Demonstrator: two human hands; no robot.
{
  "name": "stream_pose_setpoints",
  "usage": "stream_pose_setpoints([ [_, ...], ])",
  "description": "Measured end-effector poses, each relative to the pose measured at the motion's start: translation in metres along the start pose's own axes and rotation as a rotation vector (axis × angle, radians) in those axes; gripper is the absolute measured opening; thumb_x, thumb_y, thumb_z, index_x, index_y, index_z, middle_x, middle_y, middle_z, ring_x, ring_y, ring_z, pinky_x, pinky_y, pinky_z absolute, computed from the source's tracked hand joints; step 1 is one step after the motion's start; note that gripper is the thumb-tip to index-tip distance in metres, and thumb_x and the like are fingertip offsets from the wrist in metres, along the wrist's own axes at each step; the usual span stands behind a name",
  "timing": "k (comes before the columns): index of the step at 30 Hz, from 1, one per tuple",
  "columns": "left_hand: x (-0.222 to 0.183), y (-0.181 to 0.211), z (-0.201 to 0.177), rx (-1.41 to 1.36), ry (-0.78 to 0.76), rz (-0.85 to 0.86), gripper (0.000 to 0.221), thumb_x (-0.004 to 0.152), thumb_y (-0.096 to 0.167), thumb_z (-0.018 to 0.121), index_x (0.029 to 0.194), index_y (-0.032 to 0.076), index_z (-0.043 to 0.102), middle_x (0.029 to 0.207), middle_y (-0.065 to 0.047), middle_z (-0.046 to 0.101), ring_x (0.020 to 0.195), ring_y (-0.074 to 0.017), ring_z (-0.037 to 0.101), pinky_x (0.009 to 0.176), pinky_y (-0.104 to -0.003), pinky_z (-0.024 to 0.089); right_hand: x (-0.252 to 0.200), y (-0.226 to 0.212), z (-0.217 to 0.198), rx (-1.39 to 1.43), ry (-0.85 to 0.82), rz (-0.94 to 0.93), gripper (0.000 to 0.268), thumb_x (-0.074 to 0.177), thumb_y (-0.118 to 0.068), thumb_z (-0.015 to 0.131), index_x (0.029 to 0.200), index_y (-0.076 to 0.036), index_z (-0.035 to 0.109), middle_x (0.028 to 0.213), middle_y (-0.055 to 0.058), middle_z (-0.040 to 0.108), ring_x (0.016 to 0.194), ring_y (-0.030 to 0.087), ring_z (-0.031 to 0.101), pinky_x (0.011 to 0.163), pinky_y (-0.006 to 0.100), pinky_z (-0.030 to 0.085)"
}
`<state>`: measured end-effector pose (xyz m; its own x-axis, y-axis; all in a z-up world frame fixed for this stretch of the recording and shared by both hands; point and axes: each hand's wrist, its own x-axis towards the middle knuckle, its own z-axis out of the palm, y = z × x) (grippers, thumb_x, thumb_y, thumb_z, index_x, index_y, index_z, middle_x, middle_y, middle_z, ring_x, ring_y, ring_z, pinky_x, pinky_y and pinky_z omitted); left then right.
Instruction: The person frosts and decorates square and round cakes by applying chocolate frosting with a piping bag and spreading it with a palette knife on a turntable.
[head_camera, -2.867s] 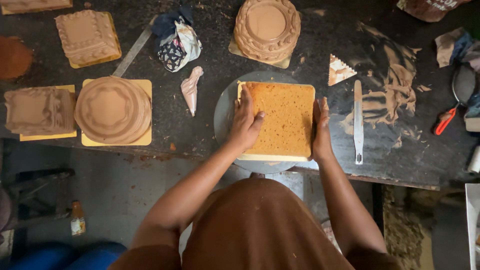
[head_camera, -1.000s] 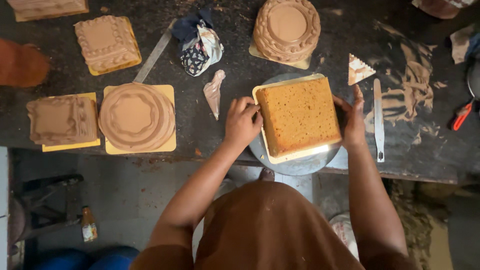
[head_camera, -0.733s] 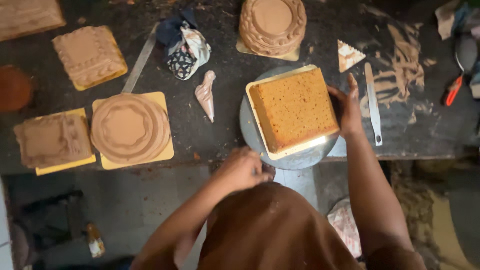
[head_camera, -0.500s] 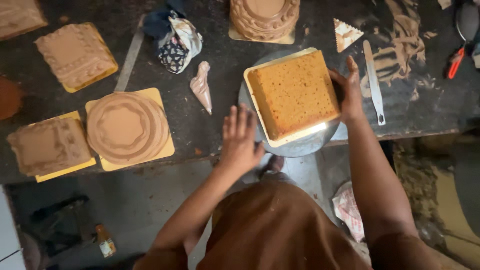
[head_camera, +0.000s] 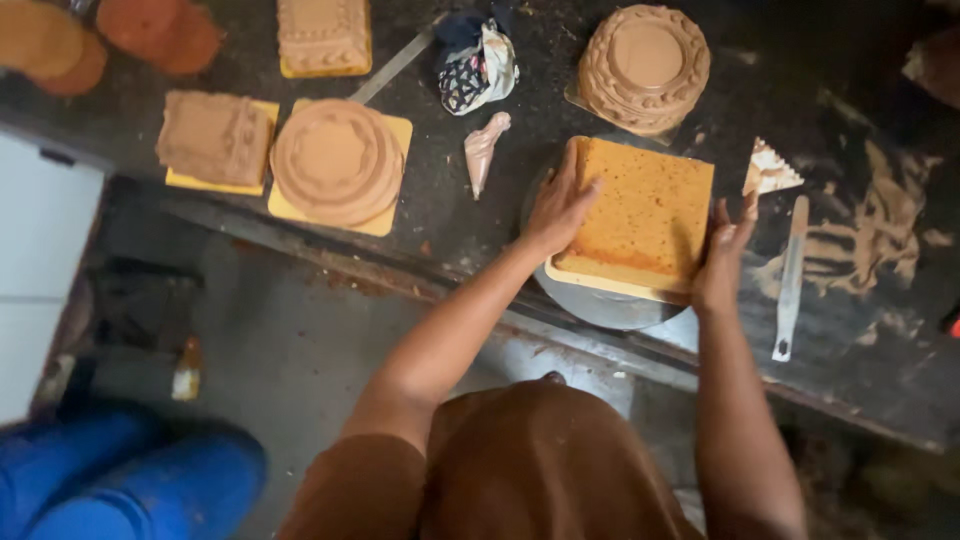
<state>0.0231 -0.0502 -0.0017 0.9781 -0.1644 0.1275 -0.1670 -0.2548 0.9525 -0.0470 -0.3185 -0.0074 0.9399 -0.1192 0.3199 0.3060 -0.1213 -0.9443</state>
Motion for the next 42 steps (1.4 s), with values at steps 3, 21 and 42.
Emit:
stream_pose_setpoints([
  [3, -0.007, -0.014, 0.026, 0.060, 0.065, 0.060, 0.094, 0.103, 0.060, 0.043, 0.163, -0.003, 0.005, 0.172, -0.028, 0.011, 0.161, -0.0361, 0.012, 0.129, -0.045, 0.007, 0.000, -0.006, 0.001, -0.033, 0.009, 0.116, 0.086, 0.108, -0.066, 0.036, 0.169, -0.015, 0.003, 0.173, 0.025, 0.020, 0.163, 0.038, 0.022, 0.131, 0.048, 0.017],
  [21, -0.025, -0.002, 0.018, -0.505, -0.061, 0.045, 0.093, 0.101, 0.039, 0.057, 0.165, 0.003, 0.001, 0.176, -0.017, 0.003, 0.162, -0.0228, 0.000, 0.127, -0.033, 0.007, 0.005, -0.007, 0.006, 0.095, -0.128, 0.065, 0.090, 0.107, -0.068, 0.033, 0.166, -0.016, -0.009, 0.176, 0.020, -0.004, 0.164, 0.031, 0.001, 0.131, 0.044, 0.004],
  [42, -0.083, 0.074, -0.071, 0.231, -0.048, 0.504, 0.085, 0.095, 0.044, 0.068, 0.158, -0.001, 0.033, 0.166, -0.027, 0.030, 0.157, -0.0434, 0.026, 0.129, -0.053, 0.021, -0.173, -0.117, -0.024, -0.175, 0.354, 0.329, 0.052, 0.097, 0.004, 0.064, 0.145, -0.005, 0.047, 0.104, 0.008, 0.068, 0.096, 0.014, 0.066, 0.084, 0.029, 0.053],
])
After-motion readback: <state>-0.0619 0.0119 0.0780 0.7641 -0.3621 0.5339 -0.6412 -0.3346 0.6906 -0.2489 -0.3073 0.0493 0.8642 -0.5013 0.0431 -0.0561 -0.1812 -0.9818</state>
